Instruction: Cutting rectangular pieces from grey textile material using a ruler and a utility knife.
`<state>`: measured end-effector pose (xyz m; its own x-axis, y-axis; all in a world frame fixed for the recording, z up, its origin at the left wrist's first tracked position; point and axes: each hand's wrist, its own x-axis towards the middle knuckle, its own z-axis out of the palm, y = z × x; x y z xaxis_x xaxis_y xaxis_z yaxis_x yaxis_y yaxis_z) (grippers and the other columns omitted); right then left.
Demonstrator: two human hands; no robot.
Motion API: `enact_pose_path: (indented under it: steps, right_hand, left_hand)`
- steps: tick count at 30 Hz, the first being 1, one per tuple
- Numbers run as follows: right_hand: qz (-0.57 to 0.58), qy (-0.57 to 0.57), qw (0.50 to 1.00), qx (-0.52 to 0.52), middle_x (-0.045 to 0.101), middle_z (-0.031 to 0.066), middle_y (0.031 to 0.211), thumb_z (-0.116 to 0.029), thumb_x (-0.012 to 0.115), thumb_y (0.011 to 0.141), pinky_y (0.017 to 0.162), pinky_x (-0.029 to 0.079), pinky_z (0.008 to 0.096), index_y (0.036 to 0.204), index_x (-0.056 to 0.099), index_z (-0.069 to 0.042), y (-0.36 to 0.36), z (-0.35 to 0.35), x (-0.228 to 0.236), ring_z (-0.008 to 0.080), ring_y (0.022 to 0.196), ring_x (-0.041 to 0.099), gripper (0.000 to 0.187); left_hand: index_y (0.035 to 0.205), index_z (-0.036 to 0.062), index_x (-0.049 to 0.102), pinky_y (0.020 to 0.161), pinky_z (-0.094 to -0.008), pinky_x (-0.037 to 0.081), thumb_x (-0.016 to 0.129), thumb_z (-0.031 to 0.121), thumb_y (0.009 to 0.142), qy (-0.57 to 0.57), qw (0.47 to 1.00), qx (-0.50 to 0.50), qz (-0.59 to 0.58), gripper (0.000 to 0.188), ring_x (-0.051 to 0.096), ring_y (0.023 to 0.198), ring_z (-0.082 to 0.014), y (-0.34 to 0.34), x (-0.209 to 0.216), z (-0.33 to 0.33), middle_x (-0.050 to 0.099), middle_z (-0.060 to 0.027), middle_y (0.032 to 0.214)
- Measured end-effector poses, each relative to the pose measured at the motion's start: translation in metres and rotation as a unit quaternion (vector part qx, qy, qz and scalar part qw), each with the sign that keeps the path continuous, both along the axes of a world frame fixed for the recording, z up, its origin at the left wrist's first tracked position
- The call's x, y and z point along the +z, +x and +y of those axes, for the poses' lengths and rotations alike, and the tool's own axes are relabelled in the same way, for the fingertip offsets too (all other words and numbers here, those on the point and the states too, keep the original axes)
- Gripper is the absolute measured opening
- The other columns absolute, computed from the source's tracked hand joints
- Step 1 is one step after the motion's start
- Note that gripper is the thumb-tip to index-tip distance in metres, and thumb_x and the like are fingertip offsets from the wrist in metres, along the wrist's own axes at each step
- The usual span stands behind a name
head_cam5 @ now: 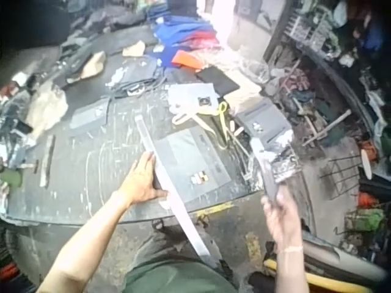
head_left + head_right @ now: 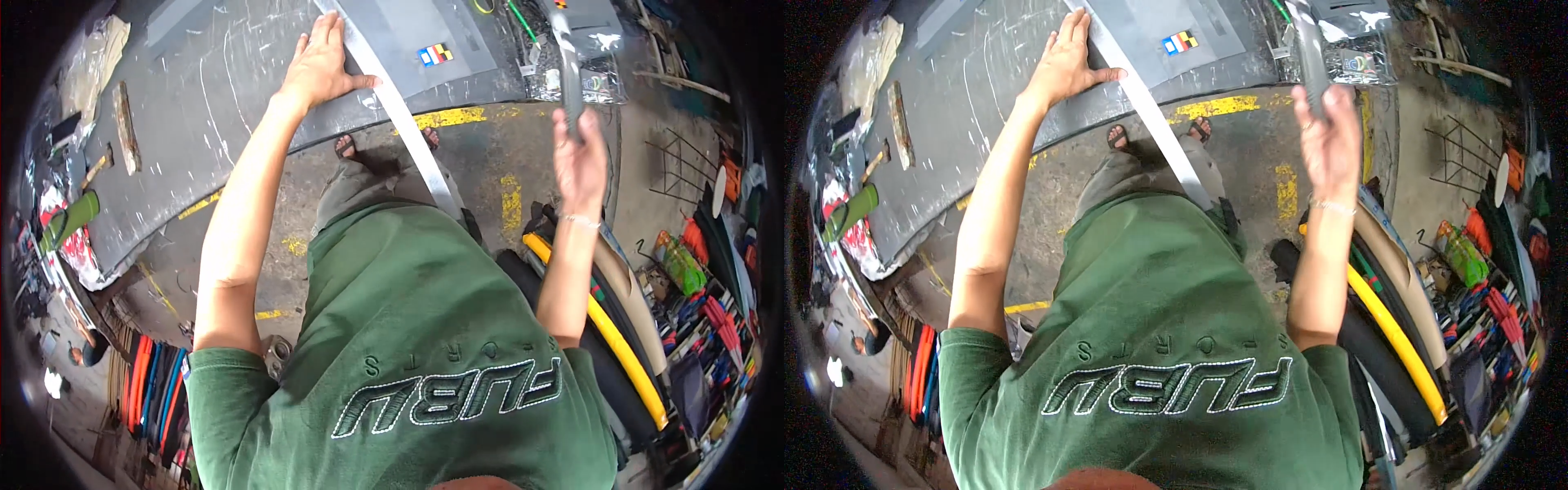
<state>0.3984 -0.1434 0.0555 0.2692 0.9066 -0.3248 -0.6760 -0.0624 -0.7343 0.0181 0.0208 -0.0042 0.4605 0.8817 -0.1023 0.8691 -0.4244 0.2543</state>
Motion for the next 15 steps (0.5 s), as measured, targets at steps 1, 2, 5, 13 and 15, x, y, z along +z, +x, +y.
enact_pose_path:
  steps: [1,2,5,13,15]
  right_hand:
    - [0.024,0.014,0.999,0.033,0.066,0.0164,0.119,-0.011,0.063,0.101,0.085,0.066,0.0381,0.126,0.053,0.000,-0.015,-0.015,0.000,0.0272,0.095,0.072,0.029]
    - [0.048,0.030,0.996,0.063,0.065,0.0161,0.120,-0.009,0.063,0.101,0.086,0.066,0.0392,0.130,0.051,-0.001,-0.034,-0.028,0.000,0.0286,0.097,0.072,0.032]
    - [0.031,-0.033,0.994,0.095,0.064,0.0077,0.107,-0.007,0.066,0.093,0.070,0.059,0.0380,0.125,0.053,-0.005,-0.081,-0.052,0.000,0.0224,0.084,0.067,0.034]
    - [-0.687,-0.194,0.675,0.187,0.069,0.0259,0.110,-0.053,0.068,0.095,0.097,0.051,0.0461,0.110,0.071,0.006,-0.156,-0.059,-0.066,0.0410,0.104,0.066,0.061]
    - [-0.623,-0.258,0.716,0.183,0.070,0.0241,0.096,-0.049,0.071,0.092,0.083,0.054,0.0478,0.105,0.070,0.001,-0.184,-0.057,-0.056,0.0438,0.091,0.068,0.052]
  left_hand:
    - [0.158,-0.0073,0.025,0.126,-0.0524,0.024,0.081,0.074,0.067,0.002,1.000,0.001,0.001,0.134,0.023,0.157,-0.0324,-0.002,-0.005,-0.001,0.026,-0.0217,0.166]
    - [0.159,-0.0062,0.024,0.126,-0.0538,0.023,0.081,0.074,0.065,0.006,1.000,-0.001,0.002,0.136,0.023,0.157,-0.0312,-0.005,-0.011,0.000,0.026,-0.0208,0.166]
    - [0.157,-0.0076,0.027,0.124,-0.0554,0.025,0.079,0.077,0.065,0.044,0.999,-0.024,-0.020,0.136,0.024,0.156,-0.0351,-0.010,-0.017,-0.001,0.028,-0.0230,0.165]
    - [0.140,0.0012,0.058,0.115,-0.0501,0.041,0.076,0.056,0.084,-0.020,0.997,-0.071,-0.026,0.080,0.049,0.138,-0.0409,-0.007,0.019,0.046,0.054,-0.0203,0.145]
    - [0.133,0.0114,0.066,0.113,-0.0487,0.044,0.068,0.040,0.096,0.009,0.995,-0.087,-0.054,0.047,0.053,0.133,-0.0405,-0.003,0.025,0.061,0.058,-0.0147,0.142]
